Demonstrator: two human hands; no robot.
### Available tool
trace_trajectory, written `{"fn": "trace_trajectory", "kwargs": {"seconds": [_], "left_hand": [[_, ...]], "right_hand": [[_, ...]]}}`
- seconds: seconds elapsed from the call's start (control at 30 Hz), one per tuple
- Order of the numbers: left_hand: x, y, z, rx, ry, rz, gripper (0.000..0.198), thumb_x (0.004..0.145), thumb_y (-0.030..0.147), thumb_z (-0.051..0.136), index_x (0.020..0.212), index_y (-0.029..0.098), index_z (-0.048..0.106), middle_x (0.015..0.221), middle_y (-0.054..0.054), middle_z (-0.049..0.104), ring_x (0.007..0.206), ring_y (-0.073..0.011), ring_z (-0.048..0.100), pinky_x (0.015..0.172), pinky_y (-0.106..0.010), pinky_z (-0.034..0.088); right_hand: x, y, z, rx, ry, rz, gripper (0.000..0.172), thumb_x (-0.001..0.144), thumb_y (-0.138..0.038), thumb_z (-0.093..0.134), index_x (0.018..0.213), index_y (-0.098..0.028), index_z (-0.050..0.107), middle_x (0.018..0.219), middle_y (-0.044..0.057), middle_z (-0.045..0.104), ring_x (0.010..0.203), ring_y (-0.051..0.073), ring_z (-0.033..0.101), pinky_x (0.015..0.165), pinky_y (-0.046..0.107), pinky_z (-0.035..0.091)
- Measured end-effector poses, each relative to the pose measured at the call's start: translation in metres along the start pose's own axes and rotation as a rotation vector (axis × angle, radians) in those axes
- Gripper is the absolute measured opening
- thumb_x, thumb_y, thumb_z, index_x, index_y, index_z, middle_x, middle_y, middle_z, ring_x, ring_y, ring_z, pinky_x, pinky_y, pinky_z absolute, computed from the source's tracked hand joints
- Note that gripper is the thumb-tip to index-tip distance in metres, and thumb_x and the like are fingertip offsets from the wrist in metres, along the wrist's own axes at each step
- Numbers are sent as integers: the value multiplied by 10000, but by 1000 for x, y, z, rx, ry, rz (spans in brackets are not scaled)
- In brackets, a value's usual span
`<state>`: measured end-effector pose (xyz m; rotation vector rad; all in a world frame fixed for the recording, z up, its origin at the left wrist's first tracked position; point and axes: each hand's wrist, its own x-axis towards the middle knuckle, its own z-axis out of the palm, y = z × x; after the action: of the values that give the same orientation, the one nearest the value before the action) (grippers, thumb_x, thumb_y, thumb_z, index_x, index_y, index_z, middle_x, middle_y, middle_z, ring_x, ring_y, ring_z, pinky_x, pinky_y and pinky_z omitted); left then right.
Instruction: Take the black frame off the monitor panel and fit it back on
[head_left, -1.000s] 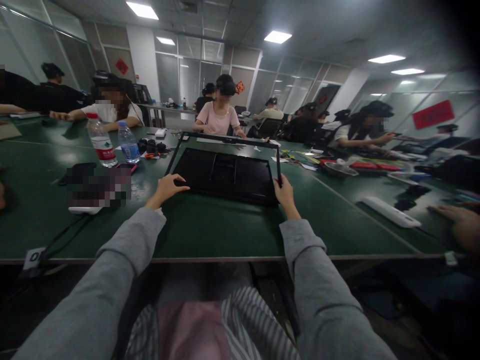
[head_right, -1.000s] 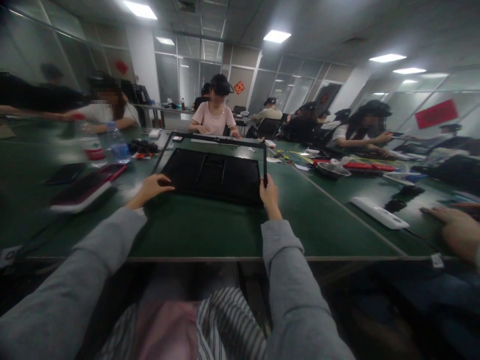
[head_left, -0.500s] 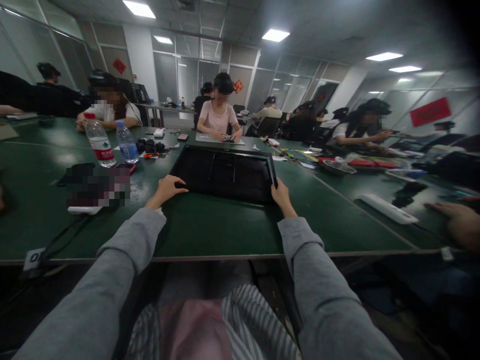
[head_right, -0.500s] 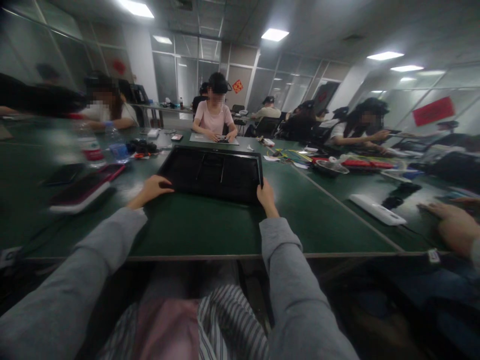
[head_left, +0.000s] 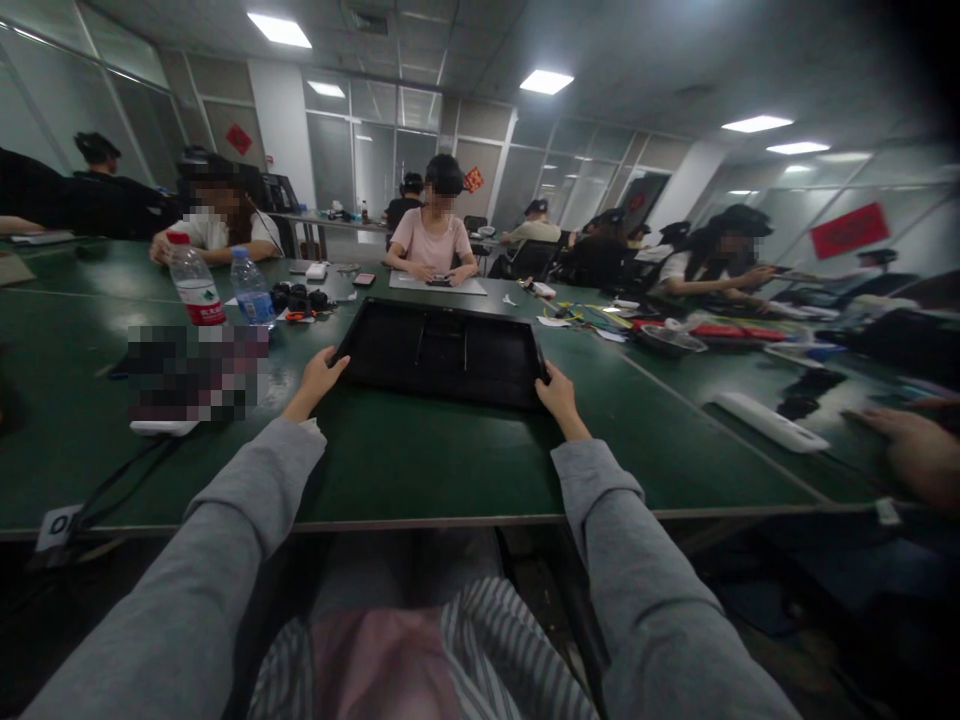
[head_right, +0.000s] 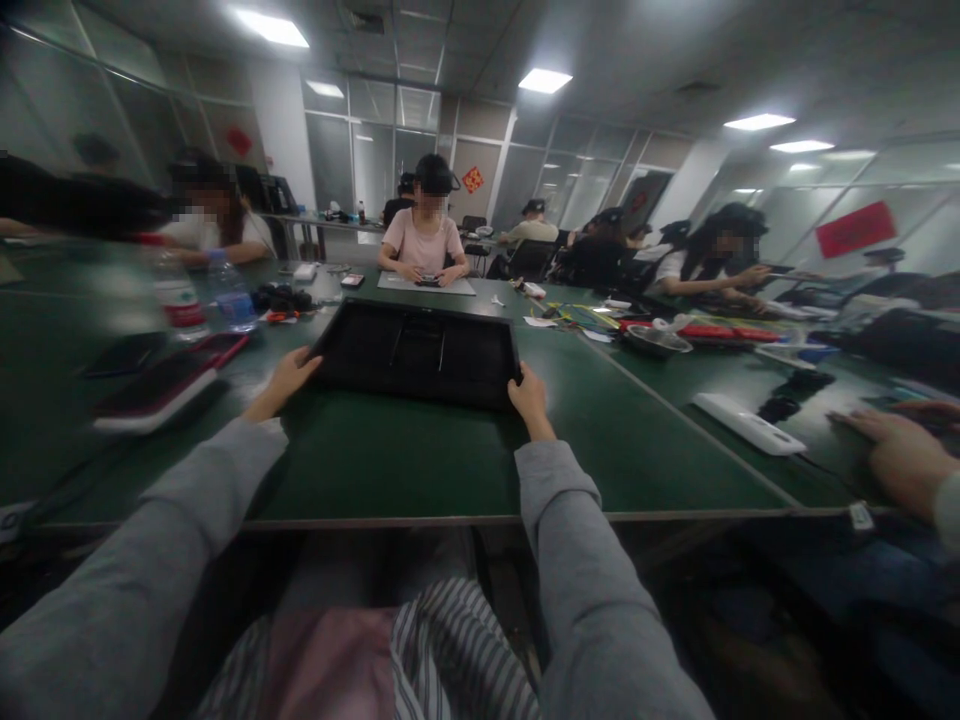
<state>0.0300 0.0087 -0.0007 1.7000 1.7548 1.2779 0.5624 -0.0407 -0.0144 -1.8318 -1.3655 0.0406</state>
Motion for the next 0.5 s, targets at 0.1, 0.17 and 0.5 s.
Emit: {"fn": "trace_trajectory", "kwargs": {"seconds": [0.1, 0.17, 0.5], "left_hand": [[0, -3, -5, 114, 11, -32, 419, 911, 359, 742, 1266, 136, 777, 1303, -195, 775, 1269, -359, 702, 1110, -449, 517], [-2, -5, -8, 223, 37, -32, 362, 923, 373, 717, 1197, 156, 810, 1237, -187, 797, 1207, -379, 721, 1065, -465, 531], [-1, -6, -12, 395, -22, -30, 399, 985, 403, 626, 1200, 126, 815, 1226, -212, 795, 1163, -386, 732, 972, -425, 531]], "right_hand": [[3, 2, 3, 66, -33, 2, 721, 789, -161, 562, 1504, -112, 639, 1437, 156, 722, 1396, 329, 646, 1260, 545, 448], [4, 3, 6, 101, -53, -16, 703, 804, -162, 546, 1499, -114, 635, 1450, 153, 714, 1411, 318, 635, 1265, 543, 445], [5, -1, 11, 158, -41, -16, 616, 836, -195, 553, 1438, -121, 656, 1460, 191, 694, 1432, 341, 611, 1279, 581, 412]]}}
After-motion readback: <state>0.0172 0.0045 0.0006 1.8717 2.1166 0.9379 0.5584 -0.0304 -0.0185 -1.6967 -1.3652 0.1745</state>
